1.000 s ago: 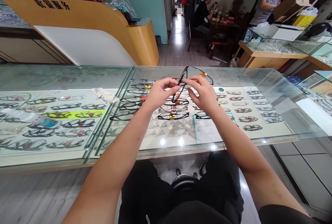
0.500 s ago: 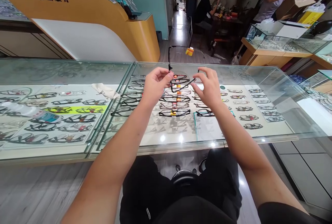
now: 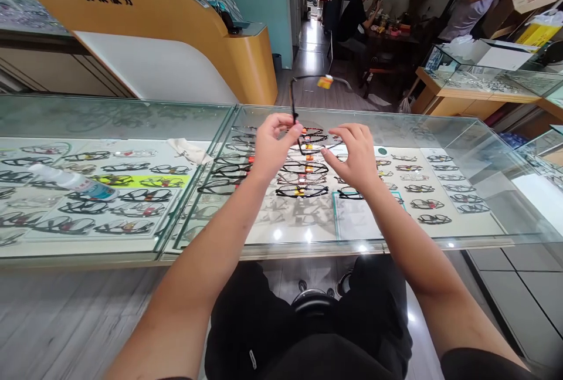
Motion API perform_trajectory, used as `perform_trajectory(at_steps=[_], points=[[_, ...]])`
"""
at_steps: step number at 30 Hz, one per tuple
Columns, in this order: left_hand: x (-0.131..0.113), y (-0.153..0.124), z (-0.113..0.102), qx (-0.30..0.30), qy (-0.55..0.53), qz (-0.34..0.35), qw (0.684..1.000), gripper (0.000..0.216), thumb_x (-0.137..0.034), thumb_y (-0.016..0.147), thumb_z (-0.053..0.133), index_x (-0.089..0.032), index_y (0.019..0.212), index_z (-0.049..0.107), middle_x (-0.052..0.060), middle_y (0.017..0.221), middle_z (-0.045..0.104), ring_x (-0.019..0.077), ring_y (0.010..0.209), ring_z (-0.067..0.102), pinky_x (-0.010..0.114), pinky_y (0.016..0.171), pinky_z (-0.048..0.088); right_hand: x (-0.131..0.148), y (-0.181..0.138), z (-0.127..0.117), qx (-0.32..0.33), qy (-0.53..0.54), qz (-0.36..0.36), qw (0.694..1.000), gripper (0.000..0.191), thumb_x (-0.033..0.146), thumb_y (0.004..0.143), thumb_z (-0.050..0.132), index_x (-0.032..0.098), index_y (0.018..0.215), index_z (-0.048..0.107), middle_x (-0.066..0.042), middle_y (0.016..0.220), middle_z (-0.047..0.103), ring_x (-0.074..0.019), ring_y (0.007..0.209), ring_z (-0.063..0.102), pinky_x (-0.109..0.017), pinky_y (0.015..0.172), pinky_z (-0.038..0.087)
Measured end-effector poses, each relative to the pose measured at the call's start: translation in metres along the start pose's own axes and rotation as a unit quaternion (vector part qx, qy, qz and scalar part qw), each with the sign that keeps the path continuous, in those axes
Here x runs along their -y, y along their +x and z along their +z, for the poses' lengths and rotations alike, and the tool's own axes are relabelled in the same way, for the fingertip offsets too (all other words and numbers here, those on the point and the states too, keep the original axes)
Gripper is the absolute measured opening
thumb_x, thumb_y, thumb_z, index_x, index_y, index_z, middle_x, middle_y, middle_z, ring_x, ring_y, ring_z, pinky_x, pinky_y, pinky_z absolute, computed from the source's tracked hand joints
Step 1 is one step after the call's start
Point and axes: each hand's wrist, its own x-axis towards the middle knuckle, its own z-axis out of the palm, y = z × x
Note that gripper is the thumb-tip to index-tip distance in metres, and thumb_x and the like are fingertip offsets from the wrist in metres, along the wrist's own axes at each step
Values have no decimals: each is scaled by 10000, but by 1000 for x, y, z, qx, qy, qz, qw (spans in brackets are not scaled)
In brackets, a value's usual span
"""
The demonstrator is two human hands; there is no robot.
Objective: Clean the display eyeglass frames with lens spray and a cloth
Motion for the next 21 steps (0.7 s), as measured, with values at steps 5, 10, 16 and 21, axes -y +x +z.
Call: perform_trajectory(at_steps=[5,10,16,21], points=[[6,-16,16,96,-3,16,995,414,-507,765,978,-200,893,731,114,1314,675,269,1250,710,447,1175,549,11,-6,13,41,75,-29,996,391,449,1046,671,228,1369,669,-175,1372,757,-372,1263,676,-550,1114,522],[12,-24,28,138,-39,-15,989,473,-535,766,999,-184,925,726,150,1363,659,292,1274,709,494,1211,514,6,-11,20,34,131,-13,991,252,395,1026,650,226,1205,704,-163,1229,809,-363,1169,725,-562,1068,557],[-26,-41,2,61,61,40,995,366,-494,934,875,-237,1132,705,151,1418,629,316,1342,664,459,1070,576,-5,-9,12,57,134,25,989,400,498,1024,679,250,1329,754,-166,1266,809,-367,1157,732,-555,1010,586],[-56,-66,-100,-168,210,135,954,184,-399,1042,714,-238,1107,653,126,1403,642,281,1334,642,360,1019,571,-8,-6,7,39,109,34,993,407,505,1061,608,276,1346,787,-143,1207,818,-366,1143,727,-566,1009,578]])
